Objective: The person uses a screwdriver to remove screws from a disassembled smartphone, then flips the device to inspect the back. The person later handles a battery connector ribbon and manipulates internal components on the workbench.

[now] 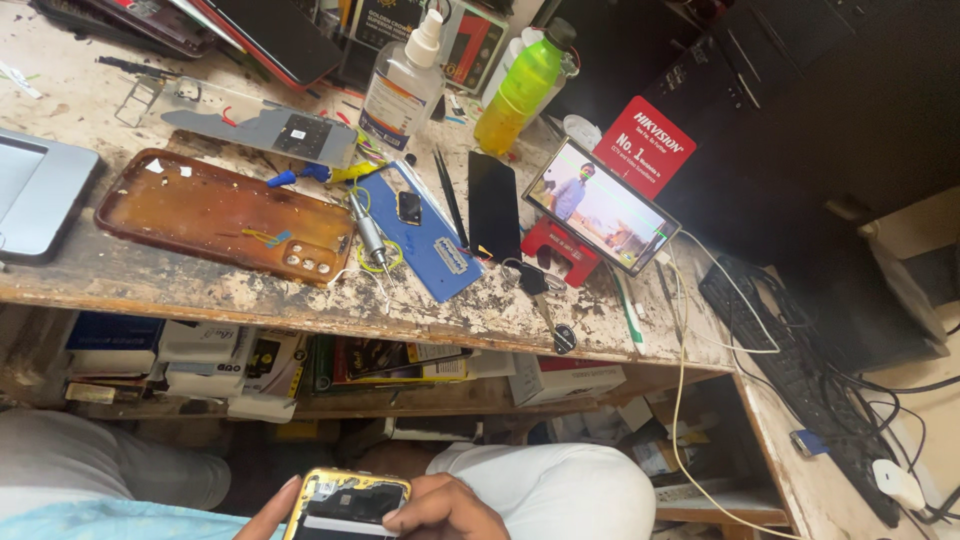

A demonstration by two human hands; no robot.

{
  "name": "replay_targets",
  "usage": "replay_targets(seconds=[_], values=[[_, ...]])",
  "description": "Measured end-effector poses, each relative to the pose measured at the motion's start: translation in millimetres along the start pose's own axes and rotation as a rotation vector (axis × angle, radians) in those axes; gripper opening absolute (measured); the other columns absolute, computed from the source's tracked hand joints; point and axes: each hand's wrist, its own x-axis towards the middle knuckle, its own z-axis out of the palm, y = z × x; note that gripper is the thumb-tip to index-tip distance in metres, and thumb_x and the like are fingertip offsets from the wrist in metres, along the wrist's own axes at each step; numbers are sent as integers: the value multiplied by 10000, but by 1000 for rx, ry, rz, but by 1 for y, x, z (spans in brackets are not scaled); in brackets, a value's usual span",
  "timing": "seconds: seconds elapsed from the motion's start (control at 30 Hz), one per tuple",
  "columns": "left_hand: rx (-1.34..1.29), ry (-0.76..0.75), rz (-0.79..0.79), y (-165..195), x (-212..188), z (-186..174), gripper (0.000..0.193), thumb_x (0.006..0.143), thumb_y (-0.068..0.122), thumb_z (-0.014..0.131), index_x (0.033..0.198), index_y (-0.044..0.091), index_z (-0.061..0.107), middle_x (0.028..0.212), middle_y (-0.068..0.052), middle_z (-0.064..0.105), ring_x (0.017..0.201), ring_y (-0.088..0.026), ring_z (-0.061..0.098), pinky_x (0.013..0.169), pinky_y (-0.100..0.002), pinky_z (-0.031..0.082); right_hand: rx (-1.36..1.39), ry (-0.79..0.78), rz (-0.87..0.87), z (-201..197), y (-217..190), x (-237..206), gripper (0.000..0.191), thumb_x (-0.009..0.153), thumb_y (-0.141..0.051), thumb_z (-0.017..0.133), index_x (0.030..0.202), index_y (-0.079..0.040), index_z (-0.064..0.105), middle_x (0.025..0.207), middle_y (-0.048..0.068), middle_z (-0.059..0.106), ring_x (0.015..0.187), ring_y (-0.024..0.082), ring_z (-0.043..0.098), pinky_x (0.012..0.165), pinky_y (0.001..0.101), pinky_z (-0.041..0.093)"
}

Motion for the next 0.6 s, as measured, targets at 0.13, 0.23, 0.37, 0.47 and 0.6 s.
replay_targets(seconds=[0.13, 0.23, 0.37, 0.47, 0.6], values=[[15, -13, 44, 4, 4, 0, 683, 939, 212, 653, 1528, -16, 392, 1514, -260, 545, 1426, -365, 502, 1215, -515, 267, 268, 151, 174, 12, -13, 9, 321, 879, 38, 808, 1110, 62, 586, 1065, 202, 663, 966, 289, 722, 903, 455, 629], [-26, -32, 87, 16, 7, 7, 691, 938, 220, 652, 1532, -14, 385, 1524, -251, 542, 1440, -356, 491, 1226, -509, 253, 195, 196, 378, 18, -47, 18, 574, 756, 58, 794, 1252, -25, 518, 1120, 178, 696, 1014, 250, 746, 907, 424, 638], [1, -29, 232, 55, 9, 24, 679, 949, 214, 672, 1531, -20, 411, 1535, -261, 539, 1448, -363, 500, 1229, -506, 278, 262, 139, 485, 18, -90, 29, 586, 750, 32, 751, 1304, -46, 576, 1172, 120, 728, 1102, 189, 734, 993, 369, 549], [-327, -128, 9, 102, 3, 27, 732, 944, 177, 654, 1592, 49, 338, 1498, -257, 565, 1326, -383, 603, 1135, -518, 399, 275, 47, 558, 8, -105, 30, 347, 852, 6, 760, 1165, 44, 615, 1075, 138, 751, 1088, 185, 721, 1019, 349, 551], [-320, -358, -252, 150, 14, 13, 765, 973, 222, 605, 1662, 174, 274, 1449, -196, 605, 1328, -273, 635, 1139, -417, 410, 294, 9, 459, -6, -101, 27, 232, 926, -10, 766, 1088, 36, 605, 1026, 127, 731, 1044, 166, 689, 987, 360, 533]])
